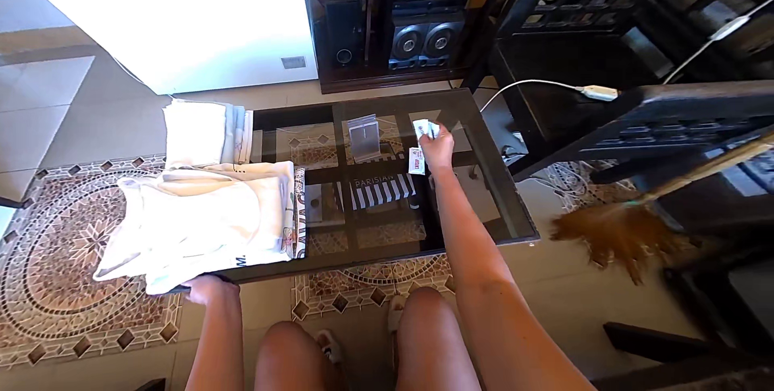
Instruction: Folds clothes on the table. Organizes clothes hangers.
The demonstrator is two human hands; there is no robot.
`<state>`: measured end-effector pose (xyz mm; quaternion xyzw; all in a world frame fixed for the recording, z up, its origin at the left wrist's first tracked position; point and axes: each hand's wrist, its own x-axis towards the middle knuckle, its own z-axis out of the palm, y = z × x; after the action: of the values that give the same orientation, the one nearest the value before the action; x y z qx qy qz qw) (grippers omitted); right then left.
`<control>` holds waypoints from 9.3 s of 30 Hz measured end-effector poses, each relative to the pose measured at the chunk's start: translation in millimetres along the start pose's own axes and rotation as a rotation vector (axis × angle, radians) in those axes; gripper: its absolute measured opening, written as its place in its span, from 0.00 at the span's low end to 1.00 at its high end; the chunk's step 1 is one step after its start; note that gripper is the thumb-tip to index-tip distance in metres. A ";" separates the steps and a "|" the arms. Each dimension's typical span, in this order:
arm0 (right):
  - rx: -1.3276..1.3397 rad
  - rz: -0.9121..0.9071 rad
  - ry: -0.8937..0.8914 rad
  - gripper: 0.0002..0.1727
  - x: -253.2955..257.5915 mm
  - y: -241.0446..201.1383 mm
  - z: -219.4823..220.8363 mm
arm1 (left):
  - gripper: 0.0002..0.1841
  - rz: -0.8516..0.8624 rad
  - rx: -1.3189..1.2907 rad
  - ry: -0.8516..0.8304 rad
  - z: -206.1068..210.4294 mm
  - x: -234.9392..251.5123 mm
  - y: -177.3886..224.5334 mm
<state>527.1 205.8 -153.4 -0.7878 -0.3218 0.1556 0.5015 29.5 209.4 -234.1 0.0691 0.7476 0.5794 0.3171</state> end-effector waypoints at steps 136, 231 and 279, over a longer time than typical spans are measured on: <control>0.629 0.054 -1.322 0.14 -477.7 -174.2 11.6 | 0.13 0.492 0.674 -0.181 -520.1 -44.7 79.3; 0.812 0.219 -1.246 0.21 -517.9 -174.4 6.3 | 0.35 -0.421 0.822 0.460 -618.2 24.4 -60.2; 0.536 -0.021 -1.872 0.28 -448.0 -213.8 -14.6 | 0.27 1.047 0.932 -0.620 -469.6 -50.3 105.6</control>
<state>126.8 -39.5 8.7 -0.2022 -0.5514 0.7824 0.2070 -219.0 -166.8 -58.2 0.7002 0.6613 0.2330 0.1348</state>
